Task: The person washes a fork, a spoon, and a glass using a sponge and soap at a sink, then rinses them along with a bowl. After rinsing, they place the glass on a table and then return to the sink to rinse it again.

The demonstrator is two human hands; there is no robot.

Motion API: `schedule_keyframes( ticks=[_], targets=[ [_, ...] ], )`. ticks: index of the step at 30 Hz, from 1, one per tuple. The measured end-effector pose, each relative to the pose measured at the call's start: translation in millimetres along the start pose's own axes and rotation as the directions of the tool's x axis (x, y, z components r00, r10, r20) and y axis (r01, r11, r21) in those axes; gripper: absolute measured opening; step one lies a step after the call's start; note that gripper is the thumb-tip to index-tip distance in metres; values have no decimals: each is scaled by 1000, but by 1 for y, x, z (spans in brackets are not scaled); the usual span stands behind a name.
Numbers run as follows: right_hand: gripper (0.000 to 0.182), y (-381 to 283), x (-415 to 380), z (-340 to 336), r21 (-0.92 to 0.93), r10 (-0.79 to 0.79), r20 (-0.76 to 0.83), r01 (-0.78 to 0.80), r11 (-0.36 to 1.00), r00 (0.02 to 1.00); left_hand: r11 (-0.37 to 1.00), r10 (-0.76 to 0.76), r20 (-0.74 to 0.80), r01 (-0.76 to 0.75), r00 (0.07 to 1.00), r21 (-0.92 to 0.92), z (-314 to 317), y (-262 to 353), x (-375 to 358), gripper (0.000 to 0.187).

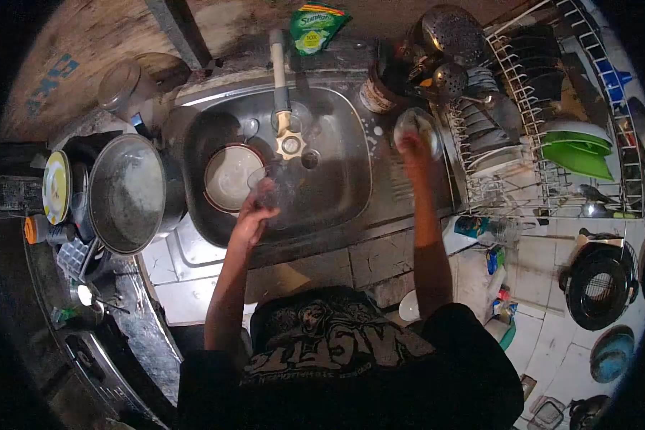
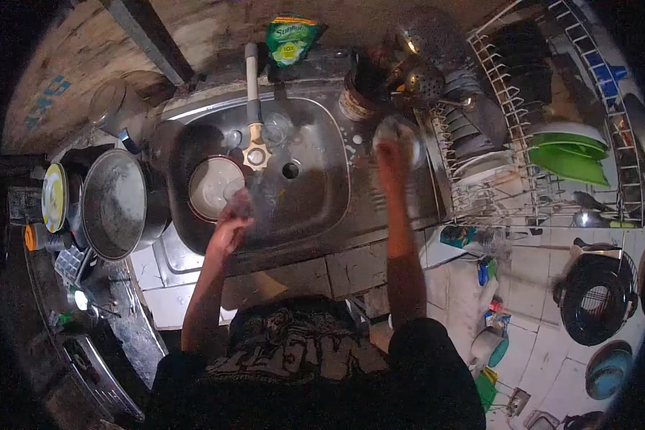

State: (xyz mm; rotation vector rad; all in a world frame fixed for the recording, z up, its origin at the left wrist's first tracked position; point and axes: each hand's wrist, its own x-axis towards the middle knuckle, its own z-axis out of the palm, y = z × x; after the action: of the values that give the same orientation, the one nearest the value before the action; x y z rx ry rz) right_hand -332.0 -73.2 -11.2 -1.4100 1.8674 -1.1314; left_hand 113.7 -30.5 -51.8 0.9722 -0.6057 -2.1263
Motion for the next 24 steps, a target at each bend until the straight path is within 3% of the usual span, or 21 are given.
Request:
schedule_keyframes(
  ticks=[2, 3, 5, 6, 7, 8, 9, 10, 11, 13, 14, 16, 17, 18, 20, 21, 22, 23, 24],
  targets=[
    [55, -11, 19, -34, -520, -44, -146, -39, 853, 988, 935, 259, 23, -257, 966, 243, -1, 4, -13, 76],
    [55, -19, 26, -38, -515, -40, -146, -41, 856, 989, 934, 257, 20, -254, 966, 250, 3, 10, -21, 76],
    [70, -30, 42, -41, -751, 320, -30, -233, 618, 947, 953, 253, -90, -233, 963, 193, 14, 25, -38, 84],
    [82, 16, 57, -47, -733, 291, 143, -96, 674, 946, 952, 256, -100, -233, 961, 197, 15, 30, -43, 84],
    [82, 48, 66, -46, -728, 291, 152, -92, 679, 945, 905, 361, -87, -327, 928, 272, 17, 33, -48, 80],
    [82, 74, 72, -43, -792, 285, 88, -106, 601, 954, 844, 459, -63, -412, 886, 344, 16, 34, -53, 76],
    [83, 85, 75, -38, -848, 270, 27, -121, 516, 962, 842, 461, -72, -410, 885, 350, 12, 32, -56, 76],
    [81, 52, 68, -33, -885, 355, 22, -147, 442, 935, 933, 352, -162, -331, 922, 143, 1, 26, -60, 68],
    [81, 55, 68, -34, -882, 352, 34, -138, 451, 935, 965, 227, -223, -250, 948, -79, -12, 20, -62, 61],
    [78, 58, 74, -44, -736, -31, -51, -17, 677, 998, 975, 217, -282, -223, 935, 11, -20, 13, -67, 55],
    [67, -45, 55, -38, -758, 453, -93, -358, 545, 887, 973, 156, -297, -198, 942, -117, -10, 16, -73, 56],
    [63, -78, 44, -48, -744, 420, -119, -361, 563, 900, 939, 38, -305, -139, 951, -314, -2, 15, -74, 64],
    [59, -81, 42, -52, -723, 388, -156, -373, 582, 908, 939, 36, -304, -137, 952, -315, 0, 14, -75, 64],
    [59, -71, 46, -57, -721, 388, -161, -377, 581, 907, 927, -9, -267, -92, 964, -363, 3, 13, -75, 64],
    [37, -35, 58, -71, -491, 363, -243, -437, 754, 900, 912, -59, -213, -34, 975, -408, 15, 17, -75, 64],
    [37, -25, 55, -74, -490, 364, -260, -447, 748, 894, 897, -129, -161, 46, 979, -440, 18, 17, -74, 63],
    [33, -17, 50, -75, -298, 56, -145, -97, 950, 988, 876, -198, -102, 129, 975, -465, 24, 17, -71, 63],
    [30, -10, 46, -76, -61, -288, -104, 283, 957, 952, 875, -206, -83, 146, 975, -462, 31, 19, -70, 63],
    [30, -5, 50, -74, -75, -286, -114, 279, 957, 951, 892, -219, -53, 178, 974, -415, 38, 21, -71, 62]
  ],
)
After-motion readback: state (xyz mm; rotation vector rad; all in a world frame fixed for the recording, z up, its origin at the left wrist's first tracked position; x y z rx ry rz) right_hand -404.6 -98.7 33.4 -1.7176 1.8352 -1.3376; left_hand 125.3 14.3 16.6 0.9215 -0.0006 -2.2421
